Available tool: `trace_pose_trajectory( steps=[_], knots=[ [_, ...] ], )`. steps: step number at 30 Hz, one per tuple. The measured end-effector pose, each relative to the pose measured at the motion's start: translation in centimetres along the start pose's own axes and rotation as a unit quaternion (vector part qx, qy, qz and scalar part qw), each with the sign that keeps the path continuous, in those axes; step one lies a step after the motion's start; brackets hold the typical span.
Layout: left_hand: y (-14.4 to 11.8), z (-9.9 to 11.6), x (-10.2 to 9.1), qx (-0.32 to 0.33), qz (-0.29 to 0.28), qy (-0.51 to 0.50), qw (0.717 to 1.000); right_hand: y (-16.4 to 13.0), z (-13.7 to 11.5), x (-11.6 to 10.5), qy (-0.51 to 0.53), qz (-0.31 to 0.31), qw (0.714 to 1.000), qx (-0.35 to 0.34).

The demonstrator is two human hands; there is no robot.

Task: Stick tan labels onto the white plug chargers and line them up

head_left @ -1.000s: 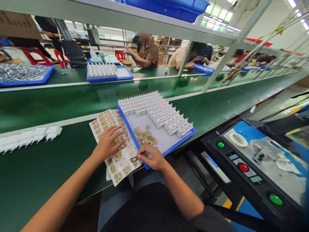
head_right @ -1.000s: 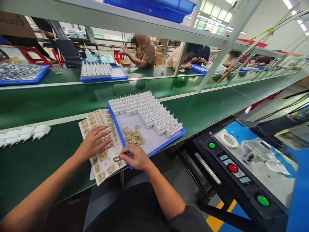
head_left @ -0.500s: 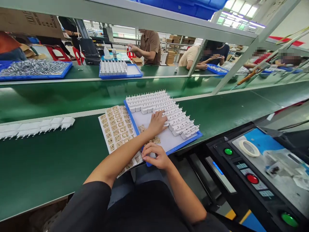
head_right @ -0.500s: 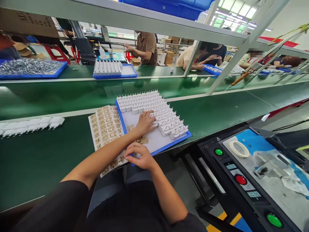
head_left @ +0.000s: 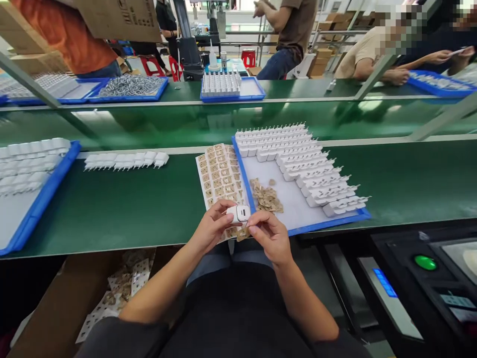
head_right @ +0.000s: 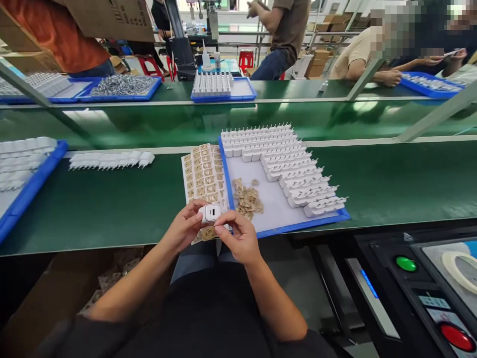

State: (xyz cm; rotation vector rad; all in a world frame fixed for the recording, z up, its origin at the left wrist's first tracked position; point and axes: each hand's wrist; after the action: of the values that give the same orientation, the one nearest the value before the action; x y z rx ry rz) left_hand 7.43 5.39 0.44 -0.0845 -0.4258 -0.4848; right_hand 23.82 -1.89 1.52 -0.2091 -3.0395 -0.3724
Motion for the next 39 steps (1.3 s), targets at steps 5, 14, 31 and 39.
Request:
trace_pose_trajectory(
  steps=[5,14,31,39],
  knots=[
    [-1.7,-0.8,-2.1,0.139,-0.018,0.216,0.966,0.0,0.1,1.2,-0.021,0.014,0.999,0.038],
    [-3.2,-0.2,-3.4,0.275,-0.047,0.404,0.871,0.0,-0.6,1.9,-0.048,0.028,0.994,0.091],
    [-3.3,0.7,-3.0,0.332,-0.060,0.405,0.850,0.4,-1.2,2.3,-0.044,0.040,0.992,0.112],
    [-3.4,0.8,-3.2,0.326,-0.067,0.411,0.849,0.3,-1.2,2.4,-0.074,0.033,0.992,0.101]
  ],
)
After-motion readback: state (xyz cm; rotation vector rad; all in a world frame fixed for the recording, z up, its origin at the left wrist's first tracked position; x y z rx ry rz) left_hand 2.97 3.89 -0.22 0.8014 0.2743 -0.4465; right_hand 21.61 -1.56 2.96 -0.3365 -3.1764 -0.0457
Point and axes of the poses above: each hand's wrist, its own y-axis towards the middle knuckle, its own x-axis out of the palm, z = x × y, and after that the axes turned 8 degrees about x, right-handed
